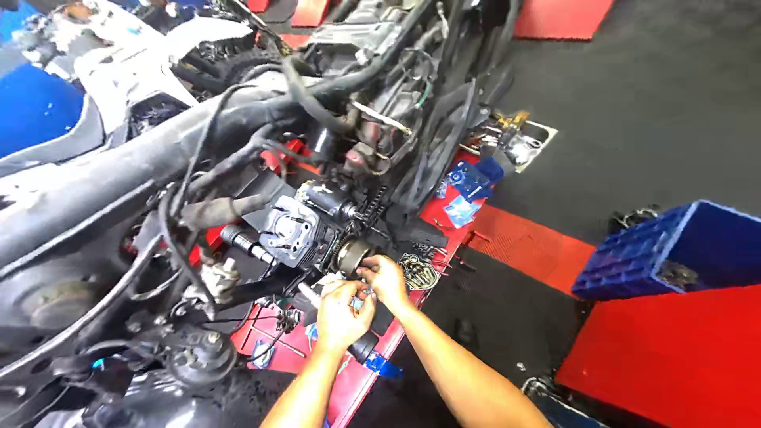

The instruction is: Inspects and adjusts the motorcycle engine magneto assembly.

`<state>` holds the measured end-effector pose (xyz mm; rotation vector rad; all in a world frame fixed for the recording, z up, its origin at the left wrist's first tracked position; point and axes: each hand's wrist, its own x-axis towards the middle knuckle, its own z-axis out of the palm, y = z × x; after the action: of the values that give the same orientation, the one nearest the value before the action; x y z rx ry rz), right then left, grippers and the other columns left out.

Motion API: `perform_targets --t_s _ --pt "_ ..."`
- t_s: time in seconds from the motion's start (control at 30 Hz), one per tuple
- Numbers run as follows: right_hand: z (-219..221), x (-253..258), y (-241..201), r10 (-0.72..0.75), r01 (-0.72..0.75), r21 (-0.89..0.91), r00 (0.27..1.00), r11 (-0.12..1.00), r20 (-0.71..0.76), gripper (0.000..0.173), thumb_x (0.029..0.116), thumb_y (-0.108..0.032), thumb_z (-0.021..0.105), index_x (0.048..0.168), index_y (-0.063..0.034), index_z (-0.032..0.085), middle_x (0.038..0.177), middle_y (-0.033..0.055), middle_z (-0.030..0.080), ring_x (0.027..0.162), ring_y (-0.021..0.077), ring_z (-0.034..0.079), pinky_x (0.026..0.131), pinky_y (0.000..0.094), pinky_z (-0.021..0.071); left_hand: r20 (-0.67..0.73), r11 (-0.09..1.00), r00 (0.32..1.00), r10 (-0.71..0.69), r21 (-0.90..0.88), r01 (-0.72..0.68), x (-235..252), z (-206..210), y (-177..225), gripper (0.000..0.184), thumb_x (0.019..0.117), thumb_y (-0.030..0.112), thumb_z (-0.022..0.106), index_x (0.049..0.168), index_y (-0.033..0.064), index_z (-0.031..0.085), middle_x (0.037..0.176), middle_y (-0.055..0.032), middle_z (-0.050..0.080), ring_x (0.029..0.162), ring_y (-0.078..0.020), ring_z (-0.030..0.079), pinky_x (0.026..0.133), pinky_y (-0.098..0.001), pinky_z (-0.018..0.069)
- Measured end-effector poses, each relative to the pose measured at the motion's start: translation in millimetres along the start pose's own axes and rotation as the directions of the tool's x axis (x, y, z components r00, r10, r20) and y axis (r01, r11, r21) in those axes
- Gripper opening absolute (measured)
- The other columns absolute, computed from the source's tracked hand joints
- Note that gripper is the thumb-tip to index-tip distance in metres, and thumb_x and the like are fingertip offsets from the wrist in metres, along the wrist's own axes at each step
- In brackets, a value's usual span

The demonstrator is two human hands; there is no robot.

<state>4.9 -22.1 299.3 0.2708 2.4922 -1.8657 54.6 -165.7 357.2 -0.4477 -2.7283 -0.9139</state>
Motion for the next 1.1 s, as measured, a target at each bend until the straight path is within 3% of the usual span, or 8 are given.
perform_targets --t_s 0.1,0.33,0.63,0.8,0.87,0.97,1.03,1.1 --pt "-0.9 -5.3 13.7 0.032 -0.036 0.088 0.998 0.995 0.048 0.033 0.0875 -0.01 0.079 0.12 -0.0075 0.073 0.123 0.0121 0.067 0.101 0.0229 0.07 0.09 0.0452 0.062 0.03 0.999 0.999 -0.041 0.003 0.041 -1.3 -3.1 5.5 0.021 0.0884 0.04 0.069 0.095 0.0216 0.079 0.087 0.0102 0.075 0.094 -0.0078 0.069 0.095 -0.04 0.0558" --pt "-4.5 -6.9 7.6 0.187 -0.174 0.31 0.982 0.935 -0.013 0.024 0.0967 -0.007 0.071 0.12 -0.0026 0.067 0.1 0.0106 0.075 0.081 0.0199 0.075 0.077 0.0404 0.0656 0.021 0.999 1.0 0.003 -0.038 -0.002 -4.6 -1.7 5.3 0.023 0.0915 0.039 0.065 0.099 0.0212 0.078 0.086 0.0112 0.075 0.093 -0.0054 0.069 0.098 -0.0371 0.054" --pt "5.4 0.3 -5.1 0.524 -0.502 0.556 0.841 0.663 0.134 0.043 0.1097 -0.042 0.048 0.116 -0.0021 0.062 0.084 0.0117 0.071 0.062 0.0193 0.066 0.055 0.0358 0.0566 -0.022 0.997 1.0 0.019 -0.07 -0.021 -5.3 1.3 2.2 0.022 0.0912 0.041 0.067 0.097 0.0225 0.078 0.089 0.0134 0.074 0.095 -0.0032 0.068 0.099 -0.0365 0.0542" --pt "0.5 -11.6 1.5 0.371 -0.39 0.554 0.916 0.736 0.153 0.046 0.0993 -0.018 0.068 0.138 -0.0041 0.047 0.097 0.015 0.07 0.074 0.0236 0.07 0.067 0.0408 0.0605 -0.048 0.996 0.998 0.028 -0.084 -0.032 -5.5 5.9 2.4 0.022 0.0897 0.042 0.066 0.094 0.0242 0.078 0.086 0.0153 0.073 0.092 -0.0014 0.067 0.094 -0.0347 0.0554" --pt "1.4 -13.7 6.1 0.339 -0.349 0.516 0.933 0.782 0.118 0.042 0.0966 -0.011 0.07 0.133 -0.0007 0.052 0.097 0.015 0.072 0.077 0.0241 0.072 0.07 0.0419 0.0624 -0.049 0.996 0.998 0.036 -0.074 -0.039 -5.6 8.6 1.8 0.022 0.089 0.042 0.066 0.094 0.0249 0.078 0.087 0.0161 0.073 0.094 -0.0007 0.067 0.095 -0.0344 0.0552" --pt "1.3 -14.1 2.6 0.351 -0.347 0.371 0.934 0.861 0.059 0.03 0.1037 -0.031 0.064 0.112 -0.0022 0.066 0.087 0.0107 0.074 0.071 0.0208 0.071 0.066 0.0405 0.0607 -0.04 0.997 0.999 0.031 -0.067 -0.034 -4.4 10.1 1.1 0.021 0.0884 0.041 0.067 0.094 0.0247 0.078 0.087 0.0169 0.073 0.093 -0.0003 0.067 0.095 -0.0343 0.0558" --pt "4.1 -9.6 0.2 0.409 -0.405 0.329 0.911 0.853 0.059 0.047 0.1076 -0.045 0.051 0.096 -0.0037 0.069 0.075 0.0099 0.071 0.062 0.0209 0.067 0.061 0.0417 0.0568 -0.044 0.997 0.998 0.034 -0.074 -0.037 -3.4 10.4 -0.1 0.021 0.0884 0.04 0.067 0.093 0.0232 0.078 0.086 0.0158 0.073 0.091 -0.0008 0.068 0.093 -0.0344 0.0566" --pt "6.3 -1.8 -3.2 0.531 -0.546 0.39 0.833 0.742 0.155 0.059 0.1076 -0.056 0.042 0.095 -0.0043 0.067 0.07 0.0077 0.063 0.058 0.0193 0.059 0.057 0.039 0.0523 -0.043 0.997 0.999 0.026 -0.073 -0.029 -3.8 9.7 -3.0 0.023 0.089 0.042 0.066 0.093 0.0233 0.079 0.086 0.0158 0.073 0.09 -0.0006 0.068 0.092 -0.0342 0.0569"
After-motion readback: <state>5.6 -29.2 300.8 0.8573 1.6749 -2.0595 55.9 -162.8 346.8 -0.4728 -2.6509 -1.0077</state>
